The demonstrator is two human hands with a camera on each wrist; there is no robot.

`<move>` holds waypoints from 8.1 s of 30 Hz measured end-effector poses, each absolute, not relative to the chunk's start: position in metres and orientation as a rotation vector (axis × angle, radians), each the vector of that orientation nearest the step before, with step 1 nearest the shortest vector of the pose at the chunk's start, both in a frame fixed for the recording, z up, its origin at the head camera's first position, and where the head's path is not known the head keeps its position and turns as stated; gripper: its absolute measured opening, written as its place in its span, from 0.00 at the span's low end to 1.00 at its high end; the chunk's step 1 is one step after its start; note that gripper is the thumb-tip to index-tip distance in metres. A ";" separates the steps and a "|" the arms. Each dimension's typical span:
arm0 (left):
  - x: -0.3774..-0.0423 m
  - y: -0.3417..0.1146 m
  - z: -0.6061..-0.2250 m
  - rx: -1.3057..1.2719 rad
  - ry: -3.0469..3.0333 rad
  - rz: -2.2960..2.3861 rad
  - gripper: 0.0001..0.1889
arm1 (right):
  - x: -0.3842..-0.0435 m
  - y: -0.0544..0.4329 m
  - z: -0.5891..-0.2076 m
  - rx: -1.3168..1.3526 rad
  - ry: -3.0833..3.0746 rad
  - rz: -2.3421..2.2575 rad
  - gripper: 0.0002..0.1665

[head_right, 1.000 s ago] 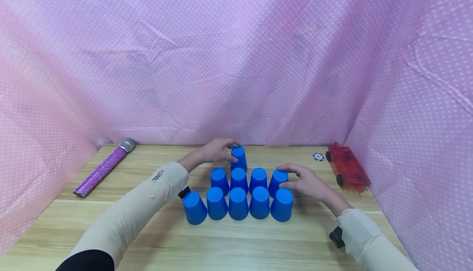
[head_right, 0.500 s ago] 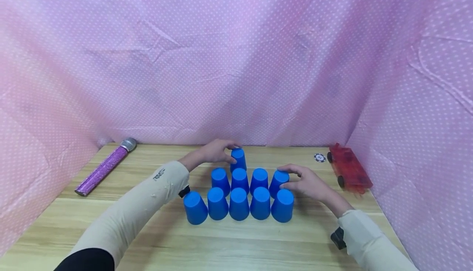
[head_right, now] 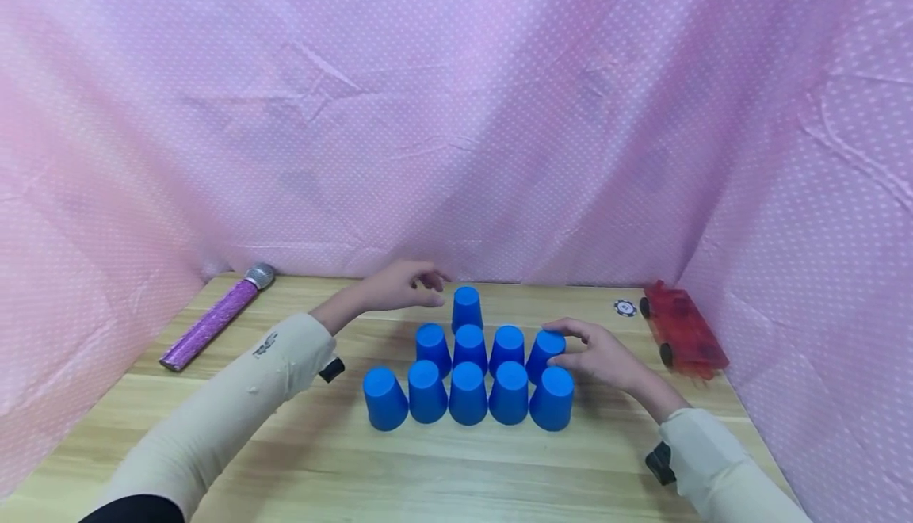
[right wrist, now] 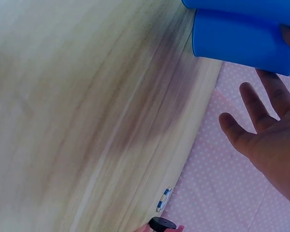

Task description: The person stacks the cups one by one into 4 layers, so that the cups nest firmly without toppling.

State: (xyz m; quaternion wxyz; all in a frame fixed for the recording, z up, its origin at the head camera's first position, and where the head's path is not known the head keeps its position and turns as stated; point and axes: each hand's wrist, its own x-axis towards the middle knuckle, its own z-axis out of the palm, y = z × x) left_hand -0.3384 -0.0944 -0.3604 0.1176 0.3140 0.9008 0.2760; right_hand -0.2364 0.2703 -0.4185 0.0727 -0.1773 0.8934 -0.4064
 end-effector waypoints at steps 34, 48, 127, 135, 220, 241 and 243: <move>-0.298 -0.125 -0.389 0.973 2.491 0.695 0.30 | -0.272 0.262 -0.395 -0.557 2.773 -1.172 0.35; -0.302 -0.119 -0.393 1.008 2.496 0.668 0.25 | -0.314 0.231 -0.390 -0.583 2.698 -1.166 0.37; -0.302 -0.118 -0.388 1.019 2.531 0.590 0.25 | -0.260 0.231 -0.399 -0.731 2.556 -1.029 0.34; -0.301 -0.116 -0.386 1.033 2.538 0.564 0.25 | -0.262 0.229 -0.402 -0.717 2.540 -1.021 0.34; -0.341 -0.108 -0.384 0.759 2.735 0.567 0.27 | -0.260 0.222 -0.403 -0.718 2.556 -1.014 0.30; -0.318 -0.096 -0.357 1.207 2.711 0.681 0.19 | -0.260 0.224 -0.401 -0.715 2.526 -1.045 0.30; -0.313 -0.094 -0.357 1.169 2.631 0.690 0.19 | -0.259 0.224 -0.401 -0.713 2.523 -1.046 0.30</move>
